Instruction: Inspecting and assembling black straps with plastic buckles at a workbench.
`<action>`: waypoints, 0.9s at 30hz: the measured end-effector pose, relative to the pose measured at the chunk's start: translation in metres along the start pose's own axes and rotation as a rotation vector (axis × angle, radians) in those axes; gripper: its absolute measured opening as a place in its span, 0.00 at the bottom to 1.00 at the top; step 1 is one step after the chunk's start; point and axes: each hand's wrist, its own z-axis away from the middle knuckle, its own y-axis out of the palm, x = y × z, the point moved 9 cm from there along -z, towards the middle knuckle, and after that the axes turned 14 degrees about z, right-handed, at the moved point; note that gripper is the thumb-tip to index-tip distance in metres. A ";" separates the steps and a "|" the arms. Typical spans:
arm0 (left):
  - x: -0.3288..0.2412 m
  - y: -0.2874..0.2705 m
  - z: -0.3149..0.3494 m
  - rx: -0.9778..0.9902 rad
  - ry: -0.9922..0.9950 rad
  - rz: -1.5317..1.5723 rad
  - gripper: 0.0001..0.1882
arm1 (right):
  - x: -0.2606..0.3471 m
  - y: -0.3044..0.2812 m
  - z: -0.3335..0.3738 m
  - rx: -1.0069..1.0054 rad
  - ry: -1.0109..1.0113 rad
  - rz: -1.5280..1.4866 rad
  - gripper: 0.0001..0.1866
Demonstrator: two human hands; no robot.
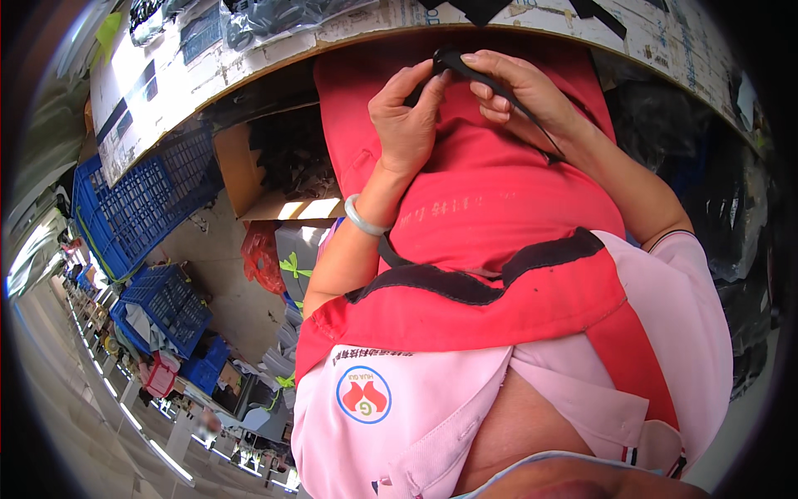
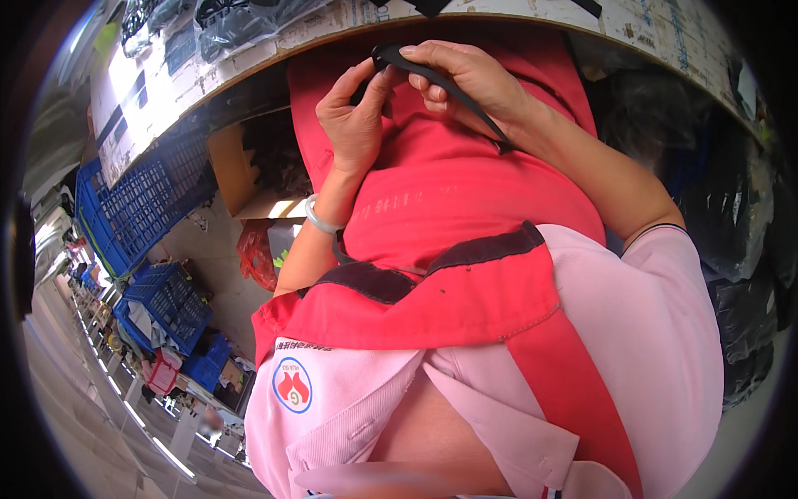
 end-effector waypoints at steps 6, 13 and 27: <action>-0.024 0.009 -0.003 0.203 0.433 -0.315 0.09 | 0.008 -0.010 -0.012 -0.134 -0.124 0.289 0.14; 0.035 0.002 0.007 -0.027 -0.631 0.642 0.13 | 0.010 -0.016 -0.017 -0.155 -0.179 0.474 0.12; 0.000 -0.003 -0.010 -0.026 -0.246 0.216 0.11 | 0.027 -0.011 -0.004 -0.202 -0.181 0.748 0.10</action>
